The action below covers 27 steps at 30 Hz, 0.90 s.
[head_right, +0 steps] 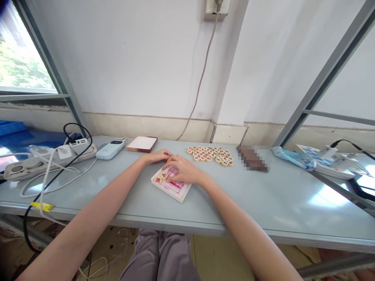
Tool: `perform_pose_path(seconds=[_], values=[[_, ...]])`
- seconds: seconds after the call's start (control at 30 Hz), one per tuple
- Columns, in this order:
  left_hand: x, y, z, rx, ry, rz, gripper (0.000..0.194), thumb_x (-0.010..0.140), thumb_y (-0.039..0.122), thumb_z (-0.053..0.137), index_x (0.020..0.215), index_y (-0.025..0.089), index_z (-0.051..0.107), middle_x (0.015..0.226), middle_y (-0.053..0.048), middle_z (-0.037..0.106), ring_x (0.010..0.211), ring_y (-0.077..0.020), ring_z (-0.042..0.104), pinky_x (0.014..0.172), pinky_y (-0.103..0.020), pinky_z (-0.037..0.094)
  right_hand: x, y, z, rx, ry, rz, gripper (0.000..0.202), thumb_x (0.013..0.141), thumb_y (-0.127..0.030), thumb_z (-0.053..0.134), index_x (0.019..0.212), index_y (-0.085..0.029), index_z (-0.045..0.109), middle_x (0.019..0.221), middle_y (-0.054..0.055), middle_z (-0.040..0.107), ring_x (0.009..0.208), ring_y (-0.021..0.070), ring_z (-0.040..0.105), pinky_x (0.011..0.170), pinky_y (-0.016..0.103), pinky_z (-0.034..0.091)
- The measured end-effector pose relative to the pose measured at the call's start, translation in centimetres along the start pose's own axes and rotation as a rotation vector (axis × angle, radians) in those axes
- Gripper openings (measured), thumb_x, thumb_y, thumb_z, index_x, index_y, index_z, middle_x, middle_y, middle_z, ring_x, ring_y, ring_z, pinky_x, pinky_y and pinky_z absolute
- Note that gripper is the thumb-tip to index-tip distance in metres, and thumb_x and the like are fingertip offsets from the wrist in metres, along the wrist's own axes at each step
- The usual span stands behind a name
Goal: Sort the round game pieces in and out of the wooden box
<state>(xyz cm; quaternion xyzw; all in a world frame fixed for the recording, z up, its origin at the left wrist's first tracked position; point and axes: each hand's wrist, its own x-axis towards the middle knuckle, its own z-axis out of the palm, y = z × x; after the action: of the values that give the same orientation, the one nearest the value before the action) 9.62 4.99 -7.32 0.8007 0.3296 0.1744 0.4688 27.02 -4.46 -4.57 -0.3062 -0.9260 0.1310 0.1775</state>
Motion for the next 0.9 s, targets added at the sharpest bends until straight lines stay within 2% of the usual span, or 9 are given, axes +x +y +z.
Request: perform_pose_path(seconds=[0.13, 0.2, 0.3, 0.37, 0.4, 0.57, 0.67, 0.9], values=[[-0.2, 0.2, 0.0, 0.044, 0.009, 0.019, 0.016, 0.068, 0.023, 0.049, 0.067, 0.014, 0.061, 0.065, 0.000, 0.054, 0.066, -0.0130, 0.046, 0.062, -0.024, 0.035, 0.0, -0.1, 0.1, 0.042, -0.021, -0.027, 0.026, 0.073, -0.038, 0.064, 0.096, -0.026, 0.065, 0.106, 0.004, 0.058, 0.109, 0.0210, 0.046, 0.093, 0.035, 0.036], [-0.2, 0.2, 0.1, 0.053, 0.017, 0.004, 0.016, 0.068, 0.025, 0.049, 0.065, 0.014, 0.060, 0.062, 0.000, 0.052, 0.063, -0.0126, 0.044, 0.060, -0.024, 0.034, 0.0, 0.3, -0.2, 0.057, 0.022, 0.013, 0.025, 0.074, -0.040, 0.062, 0.095, -0.026, 0.065, 0.105, 0.004, 0.058, 0.107, 0.0212, 0.047, 0.092, 0.036, 0.036], [-0.2, 0.3, 0.2, 0.036, 0.013, -0.012, 0.017, 0.067, 0.026, 0.050, 0.066, 0.014, 0.061, 0.060, 0.001, 0.049, 0.060, -0.0118, 0.042, 0.059, -0.024, 0.032, -0.3, 2.3, -1.3, -0.005, 0.211, 0.140, 0.026, 0.076, -0.042, 0.058, 0.095, -0.026, 0.064, 0.104, 0.004, 0.058, 0.099, 0.0210, 0.050, 0.086, 0.036, 0.038], [-0.2, 0.4, 0.2, 0.007, 0.014, -0.013, 0.018, 0.067, 0.025, 0.050, 0.071, 0.013, 0.063, 0.063, 0.001, 0.051, 0.063, -0.0120, 0.043, 0.060, -0.024, 0.032, -0.7, 4.2, -1.8, -0.136, 0.369, 0.253, 0.026, 0.077, -0.043, 0.056, 0.093, -0.025, 0.063, 0.100, 0.005, 0.059, 0.095, 0.0216, 0.050, 0.084, 0.037, 0.038], [-0.2, 0.4, 0.3, -0.005, 0.014, -0.010, 0.019, 0.066, 0.024, 0.051, 0.073, 0.013, 0.064, 0.065, 0.000, 0.053, 0.065, -0.0121, 0.045, 0.062, -0.023, 0.033, -0.9, 5.2, -1.9, -0.210, 0.407, 0.300, 0.025, 0.078, -0.043, 0.055, 0.092, -0.024, 0.064, 0.098, 0.005, 0.059, 0.095, 0.0223, 0.050, 0.083, 0.037, 0.037], [-0.2, 0.5, 0.3, -0.003, 0.015, -0.008, 0.020, 0.065, 0.024, 0.051, 0.073, 0.013, 0.066, 0.067, 0.000, 0.055, 0.067, -0.0121, 0.046, 0.063, -0.023, 0.034, -1.7, 8.3, -1.3, -0.497, 0.384, 0.398, 0.029, 0.078, -0.045, 0.052, 0.098, -0.025, 0.062, 0.105, 0.007, 0.058, 0.098, 0.0263, 0.048, 0.078, 0.040, 0.033], [-0.2, 0.6, 0.3, -0.012, 0.014, -0.008, 0.019, 0.065, 0.023, 0.051, 0.072, 0.013, 0.065, 0.066, -0.001, 0.056, 0.066, -0.0120, 0.046, 0.063, -0.023, 0.034, -1.7, 8.4, -0.8, -0.571, 0.392, 0.395, 0.029, 0.079, -0.042, 0.050, 0.099, -0.024, 0.060, 0.103, 0.007, 0.059, 0.096, 0.0258, 0.048, 0.075, 0.038, 0.031], [-0.2, 0.3, 0.3, -0.019, 0.005, 0.009, 0.021, 0.066, 0.025, 0.051, 0.073, 0.013, 0.066, 0.068, -0.001, 0.057, 0.066, -0.0122, 0.047, 0.063, -0.023, 0.035, -1.6, 7.6, -0.8, -0.641, 0.342, 0.363, 0.021, 0.082, -0.034, 0.047, 0.079, -0.022, 0.063, 0.092, 0.007, 0.061, 0.090, 0.0232, 0.048, 0.073, 0.036, 0.026]])
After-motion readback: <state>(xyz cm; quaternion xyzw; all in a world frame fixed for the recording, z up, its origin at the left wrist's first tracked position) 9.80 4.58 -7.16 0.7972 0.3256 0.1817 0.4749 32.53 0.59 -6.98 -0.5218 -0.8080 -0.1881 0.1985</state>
